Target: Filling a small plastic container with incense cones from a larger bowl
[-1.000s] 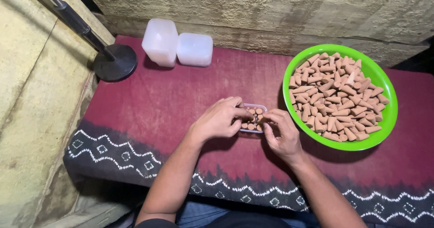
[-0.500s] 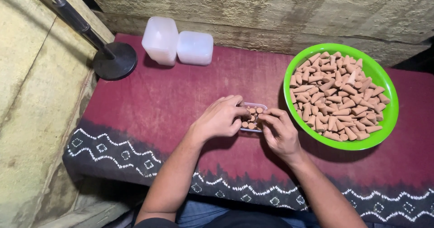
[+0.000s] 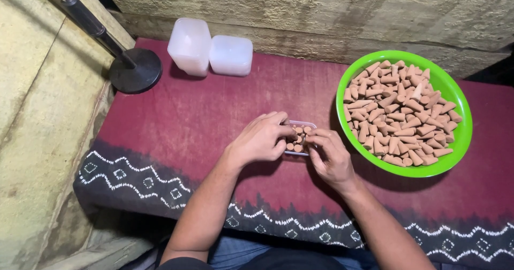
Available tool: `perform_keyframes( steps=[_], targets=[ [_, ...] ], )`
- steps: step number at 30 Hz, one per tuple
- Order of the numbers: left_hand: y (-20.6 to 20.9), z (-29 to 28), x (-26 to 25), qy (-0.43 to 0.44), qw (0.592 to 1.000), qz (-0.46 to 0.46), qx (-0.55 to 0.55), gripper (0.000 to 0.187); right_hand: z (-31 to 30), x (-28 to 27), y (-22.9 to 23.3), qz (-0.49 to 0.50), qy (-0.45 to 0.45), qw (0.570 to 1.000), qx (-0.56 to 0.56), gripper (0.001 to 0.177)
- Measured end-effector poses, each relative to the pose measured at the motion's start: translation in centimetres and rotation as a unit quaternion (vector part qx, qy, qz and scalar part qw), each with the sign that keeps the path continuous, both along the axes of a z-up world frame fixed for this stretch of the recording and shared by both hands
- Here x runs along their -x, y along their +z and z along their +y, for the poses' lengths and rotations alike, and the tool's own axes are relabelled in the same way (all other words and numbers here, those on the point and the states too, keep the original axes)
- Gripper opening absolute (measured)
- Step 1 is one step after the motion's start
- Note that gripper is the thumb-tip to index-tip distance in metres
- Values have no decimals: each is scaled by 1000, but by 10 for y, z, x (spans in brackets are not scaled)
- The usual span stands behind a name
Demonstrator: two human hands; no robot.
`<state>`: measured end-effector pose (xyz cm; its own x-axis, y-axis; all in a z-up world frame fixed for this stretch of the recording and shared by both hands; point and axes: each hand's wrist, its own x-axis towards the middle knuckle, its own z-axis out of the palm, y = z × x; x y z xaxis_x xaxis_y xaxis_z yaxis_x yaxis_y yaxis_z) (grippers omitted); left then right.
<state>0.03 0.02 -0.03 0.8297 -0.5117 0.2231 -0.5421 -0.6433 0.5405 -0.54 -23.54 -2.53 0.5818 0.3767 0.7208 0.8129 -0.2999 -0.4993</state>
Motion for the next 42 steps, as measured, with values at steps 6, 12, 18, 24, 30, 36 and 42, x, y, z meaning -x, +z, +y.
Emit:
perform_keyframes(
  steps=[6,12,18,24,30,36,42],
  targets=[
    [1,0,0,0,1000,-1,-1,16,2,1,8,2,8,1000,5,17],
    [9,0,3,0,1000,3,2,14,0,1,4,11,8,1000,5,17],
    [10,-1,3,3,1000,-2,0,12,0,-1,2,4,-2,999,33,16],
    [14,0,4,-2,1000,-9,9,8,0,0,5,14,-8,998,54,16],
    [7,2,1,3,996,-67,54,8,-1,-3,19,22,-1,995,95,24],
    [-3,36,-20,147,960,-171,165,26,-12,-13,15,8,-11,974,228,32],
    [9,41,-11,172,973,-108,109,20,-11,-15,26,27,3,950,312,28]
  ],
)
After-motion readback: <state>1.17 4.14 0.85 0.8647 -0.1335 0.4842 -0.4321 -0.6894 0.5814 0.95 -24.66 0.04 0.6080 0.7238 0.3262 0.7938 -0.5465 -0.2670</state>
